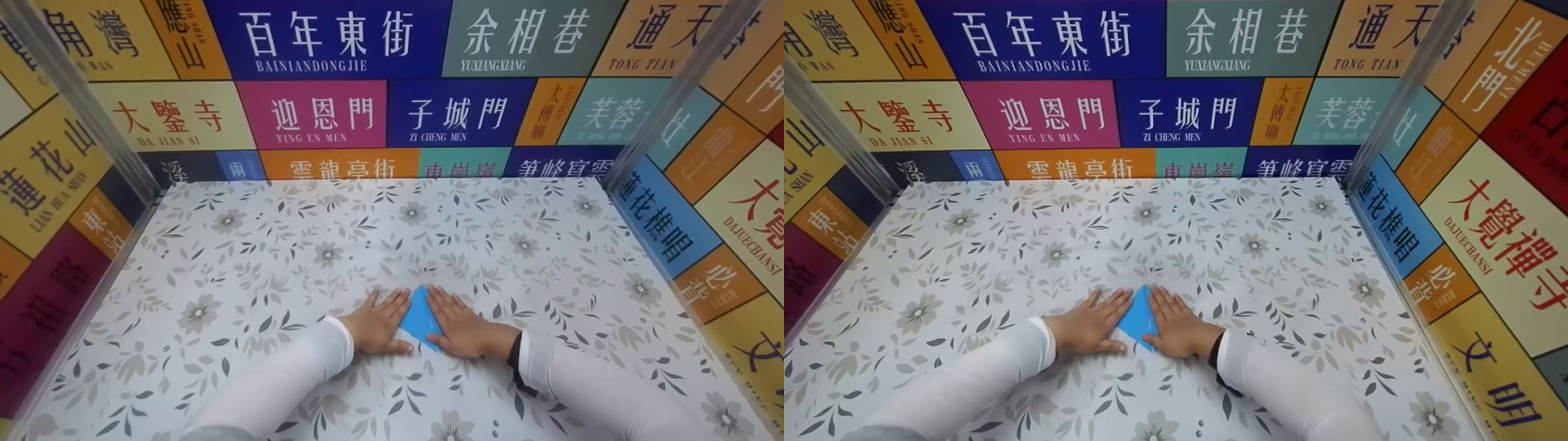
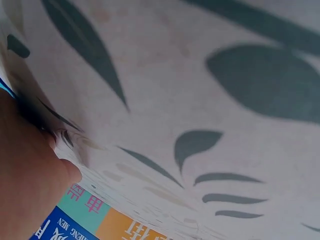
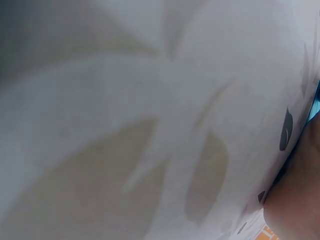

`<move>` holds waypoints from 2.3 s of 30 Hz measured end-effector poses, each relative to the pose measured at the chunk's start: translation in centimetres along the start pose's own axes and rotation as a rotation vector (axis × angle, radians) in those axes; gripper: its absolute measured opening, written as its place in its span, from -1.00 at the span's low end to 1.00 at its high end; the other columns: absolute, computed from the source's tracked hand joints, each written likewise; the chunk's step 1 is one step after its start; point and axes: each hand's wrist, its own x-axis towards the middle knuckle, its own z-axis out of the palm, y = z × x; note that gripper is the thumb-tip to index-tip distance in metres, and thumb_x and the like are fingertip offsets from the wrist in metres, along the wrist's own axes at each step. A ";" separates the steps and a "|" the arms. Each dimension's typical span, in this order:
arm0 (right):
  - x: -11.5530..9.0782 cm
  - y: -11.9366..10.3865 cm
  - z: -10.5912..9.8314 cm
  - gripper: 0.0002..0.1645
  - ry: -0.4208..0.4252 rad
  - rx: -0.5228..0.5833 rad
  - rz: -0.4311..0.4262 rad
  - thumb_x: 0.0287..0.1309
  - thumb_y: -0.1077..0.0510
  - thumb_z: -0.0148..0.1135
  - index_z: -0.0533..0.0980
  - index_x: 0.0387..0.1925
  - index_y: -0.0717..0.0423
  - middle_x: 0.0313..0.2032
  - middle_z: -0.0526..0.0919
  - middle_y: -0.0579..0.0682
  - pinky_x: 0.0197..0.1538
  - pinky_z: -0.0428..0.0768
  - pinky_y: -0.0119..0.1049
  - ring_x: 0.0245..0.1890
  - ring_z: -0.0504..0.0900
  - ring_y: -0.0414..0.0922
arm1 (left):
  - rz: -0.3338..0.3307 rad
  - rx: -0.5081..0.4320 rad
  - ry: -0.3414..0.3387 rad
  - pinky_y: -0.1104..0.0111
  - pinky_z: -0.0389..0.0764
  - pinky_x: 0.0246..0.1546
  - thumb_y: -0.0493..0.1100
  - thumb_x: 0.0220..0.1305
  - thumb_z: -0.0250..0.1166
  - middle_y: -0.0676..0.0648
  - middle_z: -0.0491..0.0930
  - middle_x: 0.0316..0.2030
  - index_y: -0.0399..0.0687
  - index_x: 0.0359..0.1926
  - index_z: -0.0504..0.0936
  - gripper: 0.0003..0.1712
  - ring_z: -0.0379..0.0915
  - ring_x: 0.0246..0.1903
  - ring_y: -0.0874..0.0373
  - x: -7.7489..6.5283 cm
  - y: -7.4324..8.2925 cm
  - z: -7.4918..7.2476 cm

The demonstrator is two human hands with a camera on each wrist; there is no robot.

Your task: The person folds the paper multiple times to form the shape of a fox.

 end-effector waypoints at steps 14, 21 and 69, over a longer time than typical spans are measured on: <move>-0.1 0.3 0.2 -0.06 0.009 -0.024 -0.010 0.24 -0.33 -0.45 -0.33 0.34 0.27 0.36 -0.40 0.17 0.31 -0.21 0.00 0.35 -0.40 0.06 | -0.048 -0.008 0.046 -0.01 -0.25 0.27 0.53 0.08 -0.41 -0.04 -0.34 0.38 -0.08 0.38 -0.24 0.05 -0.47 0.35 0.05 3.0 0.1 -0.7; 0.0 -0.1 -0.1 -0.07 -0.017 -0.052 -0.008 0.25 -0.32 -0.46 -0.35 0.33 0.27 0.36 -0.39 0.18 0.32 -0.22 -0.05 0.35 -0.40 0.05 | -0.079 -0.008 0.047 -0.02 -0.24 0.26 0.52 0.09 -0.39 -0.09 -0.34 0.38 -0.13 0.38 -0.25 0.06 -0.46 0.35 0.06 3.7 0.2 -1.2; 0.0 0.5 0.4 -0.03 -0.008 -0.045 0.002 0.21 -0.35 -0.38 -0.36 0.35 0.19 0.37 -0.41 0.11 0.30 -0.24 0.02 0.35 -0.41 0.02 | -0.020 0.034 0.312 0.23 0.47 -0.09 0.25 0.26 -0.12 -0.04 0.51 -0.10 -0.05 -0.09 0.47 -0.47 0.46 -0.11 0.07 -3.2 1.3 -1.1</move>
